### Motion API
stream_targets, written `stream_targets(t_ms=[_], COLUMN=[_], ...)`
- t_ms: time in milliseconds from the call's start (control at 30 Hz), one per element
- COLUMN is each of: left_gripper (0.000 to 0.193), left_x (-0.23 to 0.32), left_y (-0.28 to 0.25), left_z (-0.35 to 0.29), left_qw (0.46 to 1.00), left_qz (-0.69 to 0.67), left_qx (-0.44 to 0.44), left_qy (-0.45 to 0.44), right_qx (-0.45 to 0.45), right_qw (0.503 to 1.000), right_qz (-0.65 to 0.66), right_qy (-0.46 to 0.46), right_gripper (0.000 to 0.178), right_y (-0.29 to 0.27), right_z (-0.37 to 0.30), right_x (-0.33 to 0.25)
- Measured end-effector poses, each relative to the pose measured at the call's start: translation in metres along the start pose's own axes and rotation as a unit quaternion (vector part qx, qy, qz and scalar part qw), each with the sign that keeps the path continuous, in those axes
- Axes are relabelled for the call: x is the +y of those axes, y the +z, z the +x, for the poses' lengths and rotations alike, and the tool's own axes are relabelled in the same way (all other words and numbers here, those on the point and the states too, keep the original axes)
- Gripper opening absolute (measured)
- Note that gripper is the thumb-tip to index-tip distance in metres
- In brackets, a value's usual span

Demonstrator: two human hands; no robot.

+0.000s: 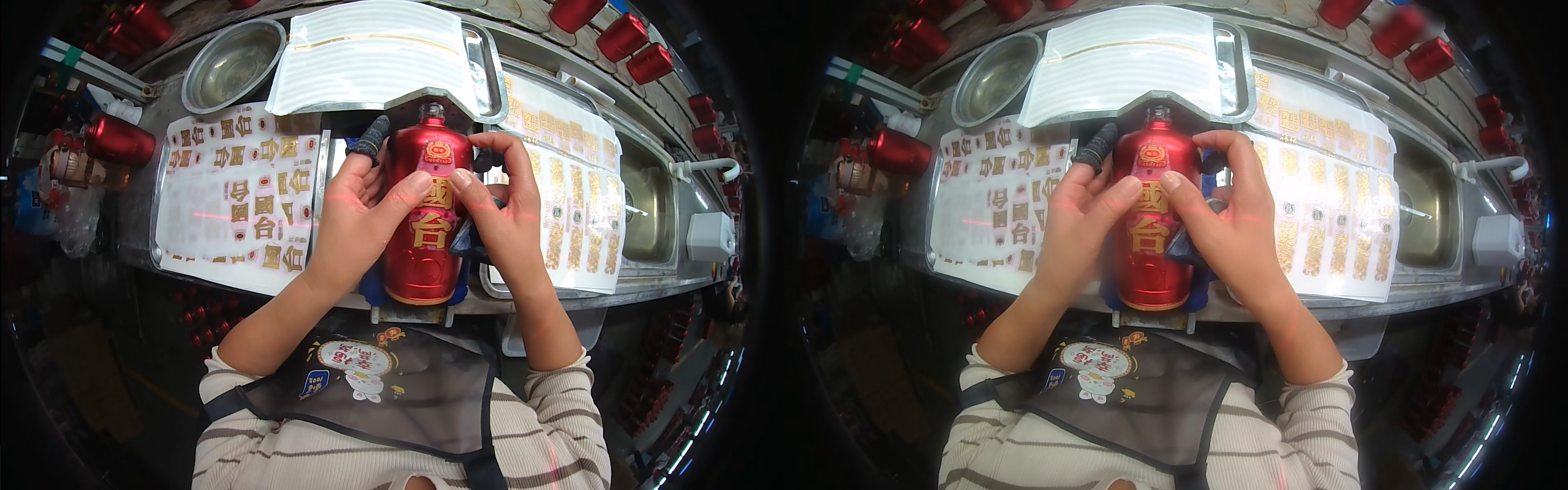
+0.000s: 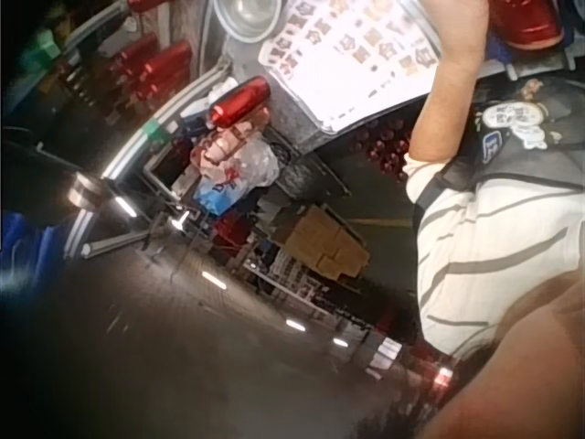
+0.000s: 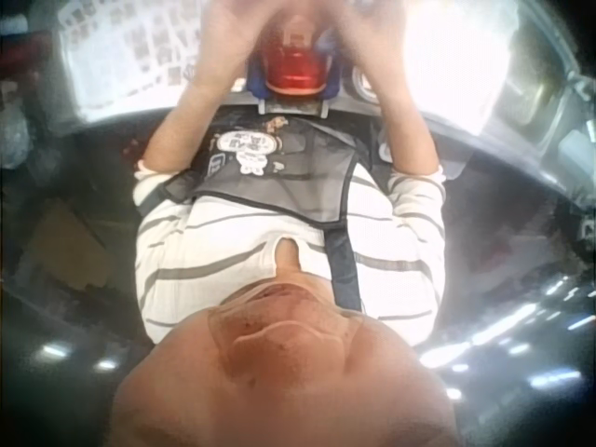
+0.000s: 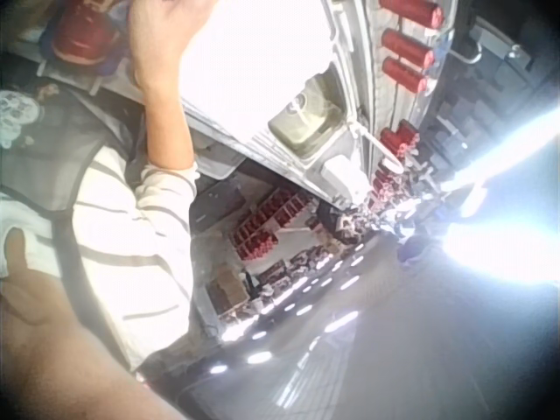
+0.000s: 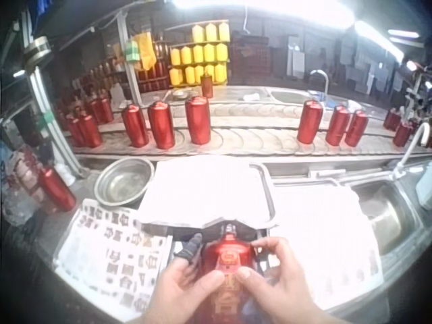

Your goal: The person applies gold stickers to red cylindrical containers. They peel each sticker from a sheet, place it on the container, and smooth it with a cloth. The person repeats this process for multiple containers.

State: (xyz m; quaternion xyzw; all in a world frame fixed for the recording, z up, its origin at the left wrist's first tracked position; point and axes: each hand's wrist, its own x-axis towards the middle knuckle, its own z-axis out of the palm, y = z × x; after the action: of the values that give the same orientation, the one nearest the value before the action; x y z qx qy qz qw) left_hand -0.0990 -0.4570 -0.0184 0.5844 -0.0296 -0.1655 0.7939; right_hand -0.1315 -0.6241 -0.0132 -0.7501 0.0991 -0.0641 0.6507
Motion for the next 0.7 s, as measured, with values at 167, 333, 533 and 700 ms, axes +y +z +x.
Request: stream_targets(t_ms=[167, 333, 533, 700], left_gripper=[0.047, 0.041, 0.036, 0.035], left_x=[-0.001, 0.007, 0.012, 0.012], left_y=[0.002, 0.005, 0.009, 0.009], left_z=[0.007, 0.011, 0.017, 0.017], left_qw=[1.000, 0.999, 0.999, 0.999], left_qz=[0.015, -0.018, -0.005, -0.006], left_qx=[0.003, 0.011, 0.014, 0.016], left_qy=[-0.005, -0.027, -0.045, -0.041], right_qx=[0.022, -0.009, 0.002, -0.008], right_qw=[1.000, 0.995, 0.999, 0.999], right_qz=[-0.006, 0.063, 0.027, 0.039], right_qy=[-0.008, 0.083, 0.023, 0.036], right_gripper=[0.046, 0.042, 0.041, 0.042], right_y=[0.004, -0.001, 0.002, 0.002], right_z=[0.002, 0.007, 0.015, 0.015], right_x=[0.001, -0.017, 0.001, -0.003])
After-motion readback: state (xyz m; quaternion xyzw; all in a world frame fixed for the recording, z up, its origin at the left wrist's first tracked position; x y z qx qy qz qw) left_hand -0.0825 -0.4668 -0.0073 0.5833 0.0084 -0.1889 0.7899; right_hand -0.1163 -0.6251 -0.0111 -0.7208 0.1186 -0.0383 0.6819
